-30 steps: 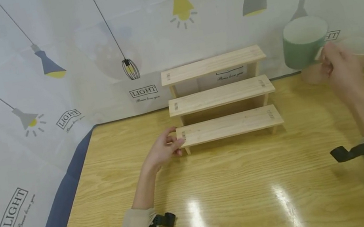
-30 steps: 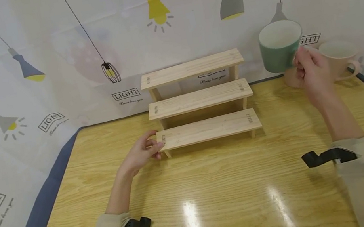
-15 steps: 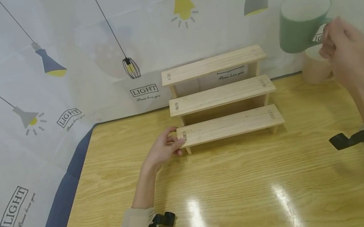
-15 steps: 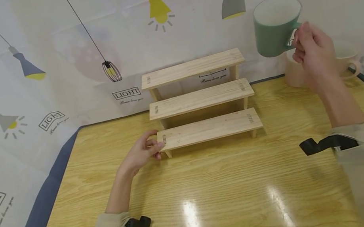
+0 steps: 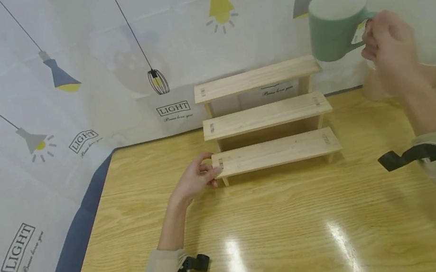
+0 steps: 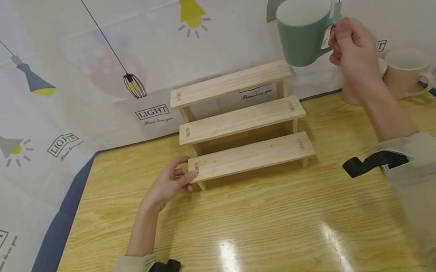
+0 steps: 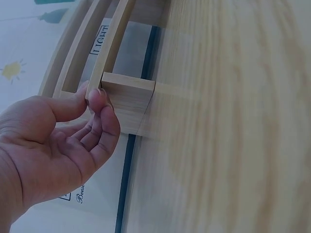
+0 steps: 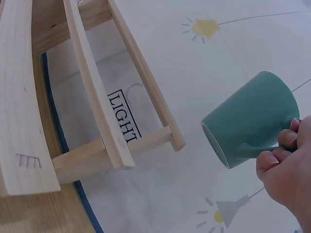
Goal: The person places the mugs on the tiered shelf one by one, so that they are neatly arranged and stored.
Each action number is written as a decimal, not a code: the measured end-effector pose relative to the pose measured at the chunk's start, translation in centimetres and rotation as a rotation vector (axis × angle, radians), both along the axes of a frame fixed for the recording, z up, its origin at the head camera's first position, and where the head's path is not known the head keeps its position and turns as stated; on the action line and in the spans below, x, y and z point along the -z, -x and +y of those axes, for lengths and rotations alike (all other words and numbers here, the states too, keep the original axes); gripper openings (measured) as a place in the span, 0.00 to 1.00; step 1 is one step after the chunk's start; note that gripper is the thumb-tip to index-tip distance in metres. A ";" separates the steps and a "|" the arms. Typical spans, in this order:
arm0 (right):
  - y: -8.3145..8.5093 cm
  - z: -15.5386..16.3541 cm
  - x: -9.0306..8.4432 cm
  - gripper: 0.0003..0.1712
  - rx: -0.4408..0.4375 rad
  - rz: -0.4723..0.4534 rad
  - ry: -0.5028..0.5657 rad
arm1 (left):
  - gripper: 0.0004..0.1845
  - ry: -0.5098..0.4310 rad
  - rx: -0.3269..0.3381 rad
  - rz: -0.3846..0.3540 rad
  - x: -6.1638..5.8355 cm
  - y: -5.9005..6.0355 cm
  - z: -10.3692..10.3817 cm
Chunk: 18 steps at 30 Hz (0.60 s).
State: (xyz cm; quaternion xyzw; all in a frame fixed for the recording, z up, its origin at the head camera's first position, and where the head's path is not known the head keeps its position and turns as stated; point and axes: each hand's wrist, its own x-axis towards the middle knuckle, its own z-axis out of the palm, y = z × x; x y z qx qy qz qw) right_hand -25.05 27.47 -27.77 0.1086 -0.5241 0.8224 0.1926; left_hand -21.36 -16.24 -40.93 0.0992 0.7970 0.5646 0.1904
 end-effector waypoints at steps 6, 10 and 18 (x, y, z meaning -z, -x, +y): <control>0.7 -1.3 -0.1 0.17 0.011 -0.010 -0.058 | 0.33 -0.003 0.002 -0.008 0.0 -0.1 -0.1; 1.0 -2.1 -0.2 0.17 -0.010 -0.032 -0.110 | 0.33 -0.005 0.003 -0.011 0.0 -0.1 -0.1; 2.1 -4.0 -0.3 0.17 0.021 -0.006 -0.227 | 0.33 -0.002 0.002 -0.008 -0.1 -0.1 -0.1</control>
